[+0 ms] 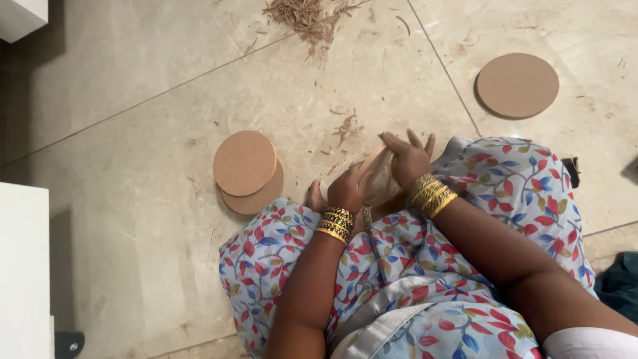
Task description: The person sits on the floor sanding round wooden discs. They hold each disc against their lap and rub a sanding block over the surface and edges, stacking finished discs aside and picking up the next one.
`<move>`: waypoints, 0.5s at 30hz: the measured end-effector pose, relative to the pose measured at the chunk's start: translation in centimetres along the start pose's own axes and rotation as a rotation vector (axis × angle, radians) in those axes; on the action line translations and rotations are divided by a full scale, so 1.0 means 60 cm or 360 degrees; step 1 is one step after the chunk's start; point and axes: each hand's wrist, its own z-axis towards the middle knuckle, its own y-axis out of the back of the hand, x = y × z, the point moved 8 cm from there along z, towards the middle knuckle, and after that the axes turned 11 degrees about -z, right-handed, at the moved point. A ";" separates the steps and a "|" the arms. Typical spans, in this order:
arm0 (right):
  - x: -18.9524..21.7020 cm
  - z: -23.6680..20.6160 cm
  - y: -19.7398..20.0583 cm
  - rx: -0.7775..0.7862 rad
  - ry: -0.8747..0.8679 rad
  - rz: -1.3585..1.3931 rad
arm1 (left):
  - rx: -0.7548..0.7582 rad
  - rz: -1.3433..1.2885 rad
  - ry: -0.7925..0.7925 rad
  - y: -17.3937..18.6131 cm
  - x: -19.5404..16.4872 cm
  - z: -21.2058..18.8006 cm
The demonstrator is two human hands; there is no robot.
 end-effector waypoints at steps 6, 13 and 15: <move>0.065 -0.022 0.033 -0.0308 0.0479 -0.0262 | 0.0038 0.0001 0.0039 -0.004 0.007 0.003; -0.074 0.031 -0.053 0.0677 -0.0635 0.0663 | 0.0077 -0.0038 0.0109 0.002 -0.001 -0.006; -0.079 0.045 -0.033 0.0402 -0.0539 0.0791 | 0.0020 -0.0173 0.0082 0.011 -0.006 -0.007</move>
